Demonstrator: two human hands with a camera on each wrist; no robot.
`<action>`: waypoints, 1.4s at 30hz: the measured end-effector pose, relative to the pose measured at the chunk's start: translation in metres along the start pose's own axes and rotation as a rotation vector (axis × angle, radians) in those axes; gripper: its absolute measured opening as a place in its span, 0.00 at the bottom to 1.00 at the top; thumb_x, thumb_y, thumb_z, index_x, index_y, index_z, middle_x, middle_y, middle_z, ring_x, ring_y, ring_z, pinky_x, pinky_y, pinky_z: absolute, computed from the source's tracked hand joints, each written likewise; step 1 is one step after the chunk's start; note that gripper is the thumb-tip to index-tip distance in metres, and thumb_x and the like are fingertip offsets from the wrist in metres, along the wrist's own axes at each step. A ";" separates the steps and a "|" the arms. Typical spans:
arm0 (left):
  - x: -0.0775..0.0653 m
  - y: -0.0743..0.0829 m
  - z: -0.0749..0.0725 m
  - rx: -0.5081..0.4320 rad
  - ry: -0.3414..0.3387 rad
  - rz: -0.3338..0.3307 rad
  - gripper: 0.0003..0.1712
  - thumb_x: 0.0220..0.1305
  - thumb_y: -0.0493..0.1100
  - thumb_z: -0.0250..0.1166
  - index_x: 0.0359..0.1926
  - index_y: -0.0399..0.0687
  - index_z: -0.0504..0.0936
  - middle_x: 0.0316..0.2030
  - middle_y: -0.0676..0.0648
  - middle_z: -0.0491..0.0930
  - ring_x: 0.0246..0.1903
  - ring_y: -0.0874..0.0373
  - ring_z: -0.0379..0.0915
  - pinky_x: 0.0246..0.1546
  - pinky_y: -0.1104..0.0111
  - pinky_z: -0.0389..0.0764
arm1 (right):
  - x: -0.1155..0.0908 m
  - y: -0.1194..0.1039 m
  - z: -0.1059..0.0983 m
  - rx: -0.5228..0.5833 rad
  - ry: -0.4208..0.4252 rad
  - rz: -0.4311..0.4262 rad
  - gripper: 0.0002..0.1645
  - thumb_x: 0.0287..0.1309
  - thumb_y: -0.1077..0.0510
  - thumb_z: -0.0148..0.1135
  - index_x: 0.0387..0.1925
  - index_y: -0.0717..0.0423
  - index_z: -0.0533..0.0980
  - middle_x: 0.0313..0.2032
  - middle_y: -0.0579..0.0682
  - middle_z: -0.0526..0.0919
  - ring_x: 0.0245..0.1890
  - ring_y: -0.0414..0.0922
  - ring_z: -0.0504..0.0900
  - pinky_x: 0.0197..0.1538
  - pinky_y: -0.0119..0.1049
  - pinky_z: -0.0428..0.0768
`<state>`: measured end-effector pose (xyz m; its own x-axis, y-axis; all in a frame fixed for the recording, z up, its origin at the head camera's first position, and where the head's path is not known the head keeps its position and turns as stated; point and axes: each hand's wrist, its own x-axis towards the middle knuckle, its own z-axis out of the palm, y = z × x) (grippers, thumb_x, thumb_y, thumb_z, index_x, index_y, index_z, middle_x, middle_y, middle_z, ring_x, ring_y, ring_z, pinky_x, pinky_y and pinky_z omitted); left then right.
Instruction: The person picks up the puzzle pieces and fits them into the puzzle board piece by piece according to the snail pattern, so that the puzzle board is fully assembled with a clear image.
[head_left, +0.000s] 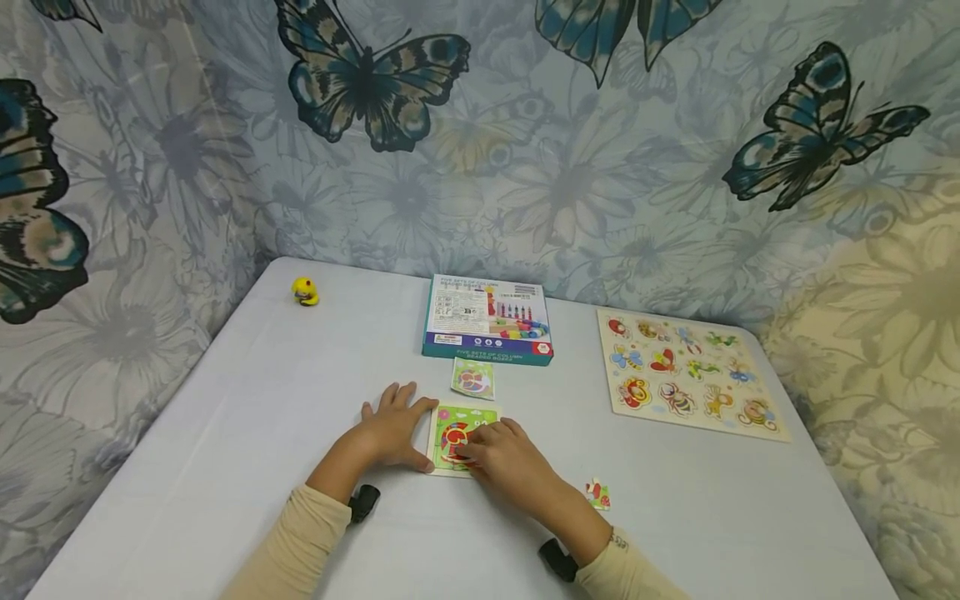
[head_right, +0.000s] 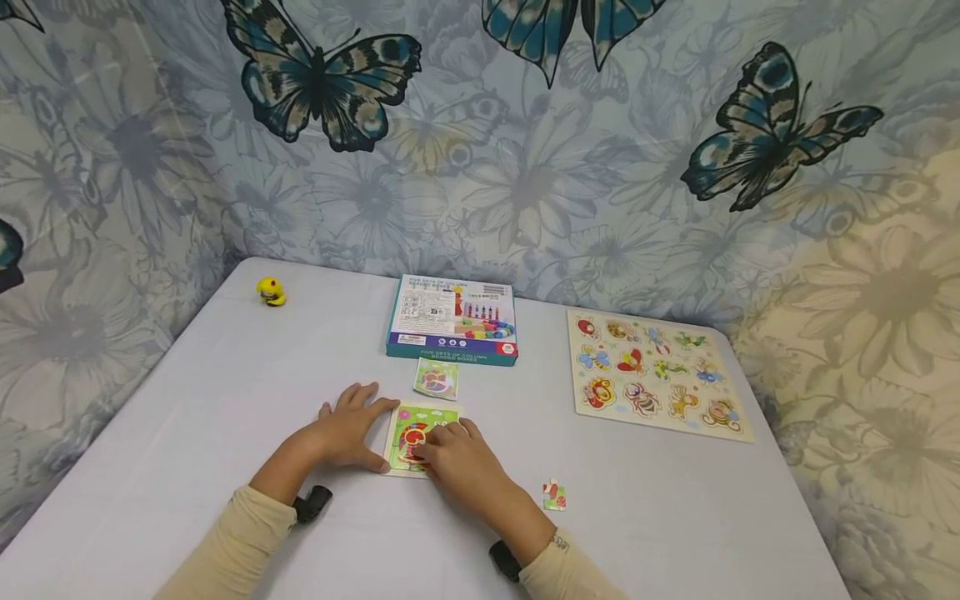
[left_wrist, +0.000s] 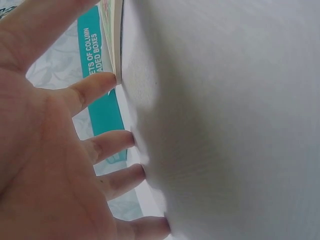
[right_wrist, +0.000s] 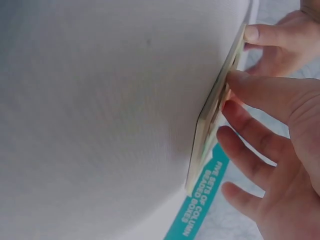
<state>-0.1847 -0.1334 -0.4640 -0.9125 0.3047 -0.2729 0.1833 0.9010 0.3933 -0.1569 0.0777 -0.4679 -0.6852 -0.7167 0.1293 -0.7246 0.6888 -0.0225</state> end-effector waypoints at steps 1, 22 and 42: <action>0.000 0.000 0.000 -0.001 -0.001 -0.001 0.52 0.34 0.60 0.74 0.63 0.60 0.63 0.68 0.39 0.47 0.66 0.38 0.36 0.54 0.32 0.45 | 0.000 -0.001 0.000 -0.004 -0.002 0.003 0.16 0.49 0.51 0.66 0.43 0.43 0.81 0.39 0.41 0.80 0.42 0.41 0.74 0.55 0.44 0.68; 0.000 0.000 0.000 -0.007 0.001 -0.001 0.52 0.34 0.60 0.74 0.63 0.60 0.62 0.68 0.40 0.46 0.67 0.38 0.35 0.55 0.33 0.45 | 0.000 -0.005 0.000 -0.067 0.025 0.017 0.13 0.50 0.50 0.64 0.40 0.42 0.81 0.37 0.42 0.79 0.42 0.42 0.74 0.56 0.45 0.68; -0.003 0.001 0.002 -0.016 0.017 0.012 0.51 0.34 0.59 0.75 0.63 0.59 0.63 0.68 0.39 0.48 0.66 0.37 0.36 0.54 0.32 0.45 | -0.013 -0.007 -0.005 -0.038 -0.053 0.019 0.17 0.52 0.48 0.62 0.46 0.43 0.78 0.42 0.42 0.78 0.47 0.43 0.73 0.56 0.48 0.68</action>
<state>-0.1812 -0.1328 -0.4648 -0.9165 0.3103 -0.2525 0.1888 0.8919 0.4109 -0.1427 0.0822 -0.4646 -0.7024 -0.7076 0.0766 -0.7089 0.7052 0.0136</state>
